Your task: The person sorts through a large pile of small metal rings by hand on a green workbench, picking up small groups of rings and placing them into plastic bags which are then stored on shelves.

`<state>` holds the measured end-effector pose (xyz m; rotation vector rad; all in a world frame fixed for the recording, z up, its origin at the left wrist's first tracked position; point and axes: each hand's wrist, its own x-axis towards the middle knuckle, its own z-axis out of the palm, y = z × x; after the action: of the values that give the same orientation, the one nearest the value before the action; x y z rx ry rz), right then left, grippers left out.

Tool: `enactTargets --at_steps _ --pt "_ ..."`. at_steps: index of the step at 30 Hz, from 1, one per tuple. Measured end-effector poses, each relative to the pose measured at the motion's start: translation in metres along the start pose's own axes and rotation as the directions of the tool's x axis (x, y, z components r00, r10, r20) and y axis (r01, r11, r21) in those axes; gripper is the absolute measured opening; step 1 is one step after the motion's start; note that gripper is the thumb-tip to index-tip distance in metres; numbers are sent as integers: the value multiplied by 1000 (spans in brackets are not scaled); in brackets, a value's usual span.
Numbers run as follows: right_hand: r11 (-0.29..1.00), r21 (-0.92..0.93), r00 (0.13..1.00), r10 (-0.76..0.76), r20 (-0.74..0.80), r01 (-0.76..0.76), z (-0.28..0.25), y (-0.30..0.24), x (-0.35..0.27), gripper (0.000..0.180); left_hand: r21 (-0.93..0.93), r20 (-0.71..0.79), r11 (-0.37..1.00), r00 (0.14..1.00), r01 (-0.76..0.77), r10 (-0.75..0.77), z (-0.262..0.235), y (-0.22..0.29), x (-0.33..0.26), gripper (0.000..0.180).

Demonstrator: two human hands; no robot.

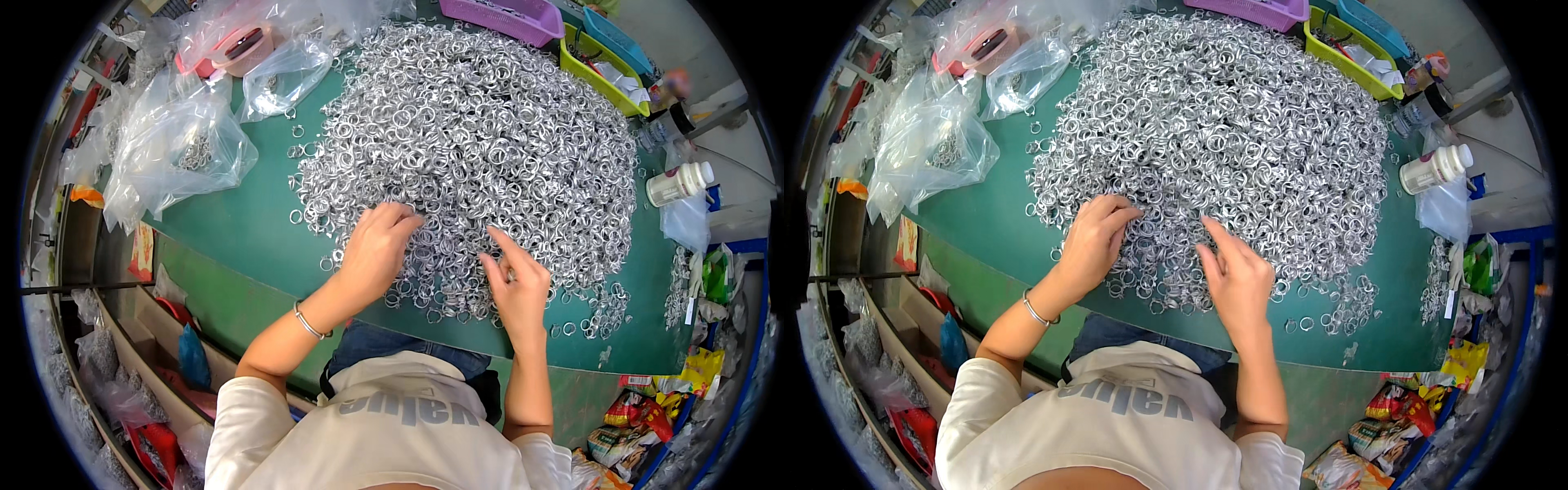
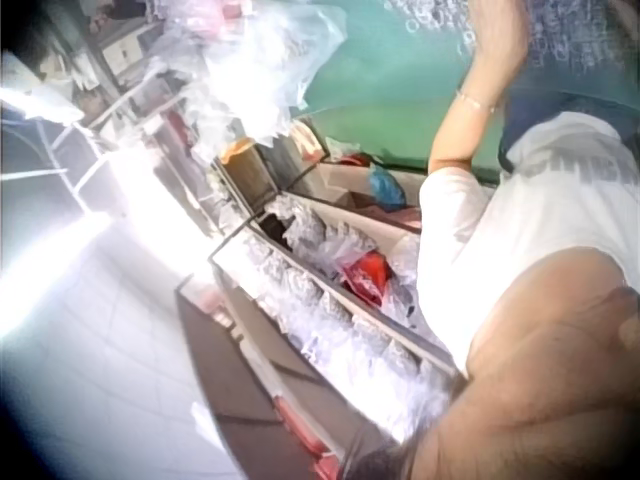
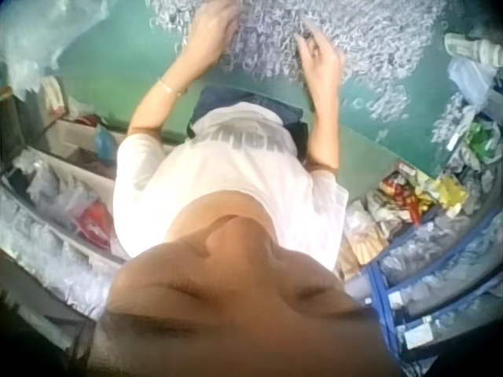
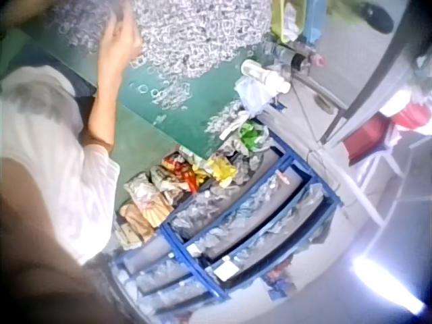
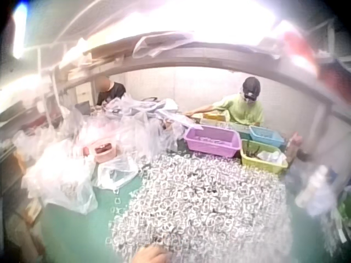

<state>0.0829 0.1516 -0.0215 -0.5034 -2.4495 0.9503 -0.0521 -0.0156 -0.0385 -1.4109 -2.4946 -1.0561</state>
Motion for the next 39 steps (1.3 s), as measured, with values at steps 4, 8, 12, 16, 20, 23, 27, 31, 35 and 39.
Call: enactTargets --at_steps 4,8,12,16,20,23,27,31,35,39 --pt "948 -291 990 -113 78 132 10 5 7 22 -38 -51 999 999 14 -16 4 -4 -5 31" --pt "966 -248 995 -61 74 78 -3 5 5 21 -15 -58 998 996 61 -62 -10 9 -5 33" --pt "978 -186 995 93 -25 -96 -9 12 -9 21 -105 94 990 990 -91 101 -4 28 -24 26" --pt "979 -19 979 200 -29 -201 -28 11 -28 14 -72 176 995 981 -66 78 11 45 -35 24" --pt "969 -10 967 247 56 -247 -53 17 -54 19 -73 173 997 984 -36 48 17 43 -41 20" --pt "980 -13 973 197 122 -196 -56 20 -72 23 -68 80 998 997 5 1 17 42 -41 20" --pt "990 -136 995 53 81 -41 -31 15 -79 17 -10 -32 997 997 74 -74 15 43 -34 22" --pt "960 -280 992 36 122 -1 -22 10 -76 14 9 -99 991 986 134 -132 18 35 -31 24" --pt "944 -329 998 13 68 10 -16 9 -79 15 6 -173 991 976 135 -132 16 32 -39 27" --pt "932 -363 1000 24 1 -22 -5 3 -78 14 -19 -152 988 976 152 -154 8 39 -51 23"
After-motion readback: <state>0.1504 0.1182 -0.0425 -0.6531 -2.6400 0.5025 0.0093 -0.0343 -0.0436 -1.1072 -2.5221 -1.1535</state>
